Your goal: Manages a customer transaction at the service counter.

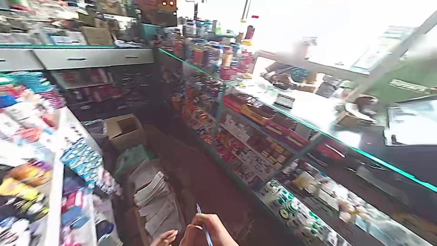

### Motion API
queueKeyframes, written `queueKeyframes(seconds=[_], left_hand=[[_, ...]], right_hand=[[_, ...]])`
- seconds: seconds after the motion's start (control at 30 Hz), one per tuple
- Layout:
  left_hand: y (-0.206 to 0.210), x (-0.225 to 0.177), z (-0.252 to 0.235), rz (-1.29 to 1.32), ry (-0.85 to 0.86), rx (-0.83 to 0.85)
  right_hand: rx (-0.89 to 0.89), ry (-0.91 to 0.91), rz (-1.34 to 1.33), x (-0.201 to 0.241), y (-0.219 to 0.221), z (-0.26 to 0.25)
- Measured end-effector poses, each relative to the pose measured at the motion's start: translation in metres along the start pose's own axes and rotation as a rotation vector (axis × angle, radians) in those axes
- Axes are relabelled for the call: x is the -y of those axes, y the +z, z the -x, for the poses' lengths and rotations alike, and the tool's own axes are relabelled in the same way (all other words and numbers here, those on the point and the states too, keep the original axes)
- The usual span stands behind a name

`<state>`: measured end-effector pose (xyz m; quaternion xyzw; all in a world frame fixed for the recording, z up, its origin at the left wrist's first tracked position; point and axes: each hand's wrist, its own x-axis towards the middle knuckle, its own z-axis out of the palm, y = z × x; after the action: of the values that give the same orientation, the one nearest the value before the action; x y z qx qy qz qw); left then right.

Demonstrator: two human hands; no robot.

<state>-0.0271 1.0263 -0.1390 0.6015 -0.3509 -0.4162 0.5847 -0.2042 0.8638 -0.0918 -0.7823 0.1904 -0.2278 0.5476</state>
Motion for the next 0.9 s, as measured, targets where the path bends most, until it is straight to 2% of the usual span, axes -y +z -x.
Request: queueKeyframes(seconds=[0.07,0.13,0.2,0.27,0.3,0.37,0.43,0.5,0.6,0.67,0.73,0.83,0.9], left_hand=[[0.049,-0.030,-0.038,-0.117,0.123,0.215],[0.086,-0.046,-0.073,-0.214,0.154,0.305],[0.118,-0.047,-0.104,-0.268,0.201,0.289],[0.150,-0.046,-0.132,-0.227,0.259,0.192],[0.168,-0.047,-0.144,-0.167,0.295,0.136],[0.206,-0.052,-0.170,0.031,0.375,0.080],[0.237,-0.050,-0.200,0.210,0.434,0.102],[0.261,-0.048,-0.235,0.297,0.466,0.107],[0.287,-0.054,-0.299,0.356,0.525,0.131],[0.304,-0.067,-0.345,0.417,0.574,0.228],[0.317,-0.079,-0.388,0.422,0.607,0.435],[0.337,-0.096,-0.451,0.287,0.579,0.796],[0.352,-0.105,-0.480,0.285,0.535,0.912]], right_hand=[[0.029,0.008,0.042,0.000,-0.029,0.009],[-0.070,0.034,0.094,-0.001,-0.059,0.017],[-0.262,0.074,0.126,-0.007,-0.087,0.023],[-0.496,0.135,0.146,-0.020,-0.112,0.025],[-0.586,0.163,0.151,-0.027,-0.125,0.023],[-0.655,0.222,0.057,-0.039,-0.153,0.015],[-0.643,0.265,-0.245,-0.050,-0.183,0.000],[-0.550,0.288,-0.513,-0.058,-0.222,-0.015],[-0.372,0.269,-0.603,-0.071,-0.284,-0.045],[-0.324,0.276,-0.615,-0.080,-0.322,-0.071],[-0.303,0.239,-0.510,-0.088,-0.353,-0.094],[-0.273,0.072,-0.034,-0.094,-0.403,-0.122],[-0.297,0.093,0.151,-0.093,-0.430,-0.137]])
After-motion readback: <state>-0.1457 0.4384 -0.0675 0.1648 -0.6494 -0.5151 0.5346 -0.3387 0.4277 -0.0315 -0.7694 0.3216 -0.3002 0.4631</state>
